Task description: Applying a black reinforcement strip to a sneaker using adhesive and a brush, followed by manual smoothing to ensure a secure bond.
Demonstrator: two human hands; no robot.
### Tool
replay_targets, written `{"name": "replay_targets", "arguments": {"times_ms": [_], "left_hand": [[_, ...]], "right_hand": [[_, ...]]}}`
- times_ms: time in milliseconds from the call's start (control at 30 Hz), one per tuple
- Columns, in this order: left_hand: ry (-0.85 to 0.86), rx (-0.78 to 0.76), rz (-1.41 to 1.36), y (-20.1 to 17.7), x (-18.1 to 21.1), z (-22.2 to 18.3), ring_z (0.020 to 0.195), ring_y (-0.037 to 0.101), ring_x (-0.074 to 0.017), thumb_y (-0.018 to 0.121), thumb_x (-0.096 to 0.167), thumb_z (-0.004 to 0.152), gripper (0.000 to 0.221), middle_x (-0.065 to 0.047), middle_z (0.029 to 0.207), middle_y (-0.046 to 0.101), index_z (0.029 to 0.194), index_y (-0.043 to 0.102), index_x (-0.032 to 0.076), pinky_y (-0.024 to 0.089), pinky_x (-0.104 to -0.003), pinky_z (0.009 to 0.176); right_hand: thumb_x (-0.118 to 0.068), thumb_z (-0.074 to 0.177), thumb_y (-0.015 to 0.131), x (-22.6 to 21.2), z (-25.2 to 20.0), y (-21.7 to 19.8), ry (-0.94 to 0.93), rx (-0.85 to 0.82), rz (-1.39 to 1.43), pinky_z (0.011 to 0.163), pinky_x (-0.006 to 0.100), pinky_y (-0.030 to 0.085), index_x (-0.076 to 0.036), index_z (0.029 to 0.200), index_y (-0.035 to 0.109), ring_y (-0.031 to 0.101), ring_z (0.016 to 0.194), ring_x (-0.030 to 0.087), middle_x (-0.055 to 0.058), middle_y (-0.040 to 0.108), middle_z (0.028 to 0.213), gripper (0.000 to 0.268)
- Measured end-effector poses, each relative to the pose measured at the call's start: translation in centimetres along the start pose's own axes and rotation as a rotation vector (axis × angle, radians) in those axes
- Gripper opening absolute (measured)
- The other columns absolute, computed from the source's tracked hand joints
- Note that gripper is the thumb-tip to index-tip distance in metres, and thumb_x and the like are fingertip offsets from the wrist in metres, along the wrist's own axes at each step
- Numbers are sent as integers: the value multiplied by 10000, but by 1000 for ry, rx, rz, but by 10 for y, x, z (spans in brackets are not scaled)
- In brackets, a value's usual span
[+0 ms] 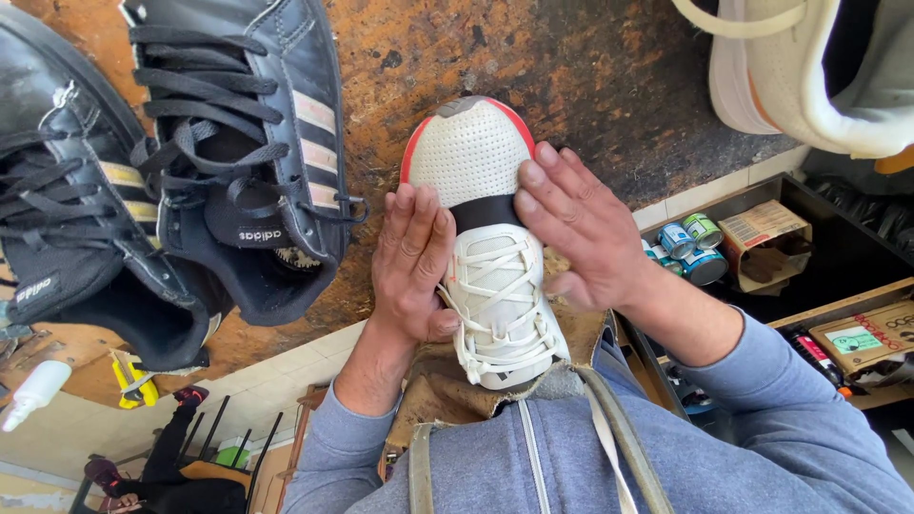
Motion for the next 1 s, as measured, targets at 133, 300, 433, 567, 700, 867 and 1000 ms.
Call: {"name": "replay_targets", "arguments": {"times_ms": [133, 300, 433, 567, 700, 867, 1000], "left_hand": [[-25, 86, -136, -16, -4, 8, 1569, 239, -382, 116, 689, 1027, 919, -227, 1673, 282, 1582, 369, 2, 170, -517, 1313], [65, -1, -3, -8, 7, 2, 1571, 201, -404, 111, 726, 989, 940, -216, 1682, 246, 1591, 329, 37, 126, -534, 1312], [84, -63, 65, -4, 10, 7, 1522, 358, -366, 173, 747, 1002, 907, -146, 1611, 445, 1515, 522, 85, 225, -551, 1288], [68, -57, 104, -7, 12, 5, 1497, 408, -349, 188, 729, 1008, 884, -133, 1580, 491, 1480, 572, 89, 267, -523, 1282], [54, 36, 57, -24, 12, 3, 1507, 390, -349, 106, 657, 1034, 874, -194, 1570, 485, 1488, 536, 45, 261, -474, 1285], [39, 51, 125, -26, 10, -3, 1485, 411, -397, 179, 677, 1037, 872, -210, 1579, 464, 1498, 517, 18, 315, -497, 1267], [95, -35, 143, -15, 18, 24, 1555, 315, -299, 122, 774, 994, 924, -91, 1653, 389, 1568, 454, 131, 177, -498, 1324]], "right_hand": [[-616, 1050, 206, 17, -7, -21, 82, 52, 225, 1260, 531, 306, -3, 1469, 540, 392, 1482, 430, 276, 431, 1580, 814], [-708, 1023, 253, -3, 6, -1, -125, -46, 139, 1306, 579, 121, -65, 1596, 352, 212, 1569, 374, 198, 265, 1684, 867], [-641, 1061, 274, -8, 9, 2, -127, -35, 42, 1253, 623, 209, -37, 1512, 516, 325, 1527, 378, 197, 450, 1597, 792], [-623, 1063, 266, -11, 10, -3, -114, -11, -6, 1232, 628, 256, -42, 1442, 606, 412, 1480, 377, 191, 557, 1515, 773], [-555, 1078, 233, -16, 11, -21, -115, 41, -3, 1176, 614, 383, -5, 1313, 698, 543, 1373, 421, 237, 655, 1381, 758], [-619, 1062, 247, -6, 6, -20, -103, 12, 40, 1221, 634, 295, 36, 1438, 572, 418, 1454, 465, 284, 509, 1518, 822], [-659, 1050, 276, -20, 18, -2, -117, -18, 12, 1253, 609, 216, 15, 1476, 557, 360, 1503, 417, 242, 483, 1565, 845]]}}
Point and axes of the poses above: each hand's wrist, its own z-axis towards the middle knuckle, its own y-axis out of the palm, x = y × z, the point moved 10 cm from there along z, towards the middle knuckle
